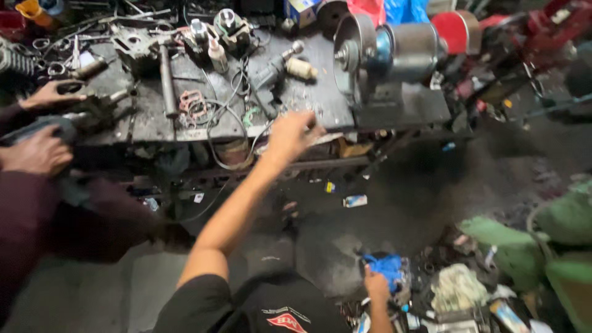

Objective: The person scrapes the surface of a metal engine part with a file, then moves to a bench grinder to sharpen the file, and returns to continue scraping the part. The person handles the engine part and file throughout the process.

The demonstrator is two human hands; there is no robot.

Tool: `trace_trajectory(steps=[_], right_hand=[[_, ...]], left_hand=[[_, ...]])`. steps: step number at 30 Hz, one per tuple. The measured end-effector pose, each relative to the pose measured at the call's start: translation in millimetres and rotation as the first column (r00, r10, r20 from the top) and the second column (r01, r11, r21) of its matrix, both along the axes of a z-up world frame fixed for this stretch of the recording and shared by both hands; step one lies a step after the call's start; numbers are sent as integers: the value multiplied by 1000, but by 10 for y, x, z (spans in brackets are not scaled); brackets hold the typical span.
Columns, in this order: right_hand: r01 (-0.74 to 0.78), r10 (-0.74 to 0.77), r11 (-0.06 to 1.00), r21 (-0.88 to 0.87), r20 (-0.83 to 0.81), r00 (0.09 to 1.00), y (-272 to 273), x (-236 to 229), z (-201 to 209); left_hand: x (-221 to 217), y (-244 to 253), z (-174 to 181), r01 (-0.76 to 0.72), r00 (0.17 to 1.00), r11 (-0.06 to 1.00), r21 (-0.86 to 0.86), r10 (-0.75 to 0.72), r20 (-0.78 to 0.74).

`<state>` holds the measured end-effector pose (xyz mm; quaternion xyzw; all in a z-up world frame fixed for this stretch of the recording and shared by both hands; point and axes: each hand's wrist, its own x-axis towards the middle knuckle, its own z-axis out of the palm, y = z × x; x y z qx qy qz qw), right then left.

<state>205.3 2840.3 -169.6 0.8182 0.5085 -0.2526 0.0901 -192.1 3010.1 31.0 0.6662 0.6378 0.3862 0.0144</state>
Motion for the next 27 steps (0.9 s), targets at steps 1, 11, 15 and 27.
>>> trace_trajectory(steps=[1, 11, 15, 27], right_hand=[[-88, 88, 996, -10, -41, 995, 404, 18, 61], [86, -164, 960, -268, -285, 944, 2201, -123, 311], [-68, -25, 912, -405, -220, 975, 2660, -49, 510], [-98, 70, 992, -77, -306, 949, 3756, 446, 21]], left_hand=[[-288, 387, -24, -89, 996, 995, 51, 87, 31], [-2826, 3747, 30, -350, 879, 883, 311, 425, -216], [-3069, 4425, -32, -236, 838, 944, 230, 317, -443], [-3056, 4725, -383, -404, 739, 893, 199, 447, -505]])
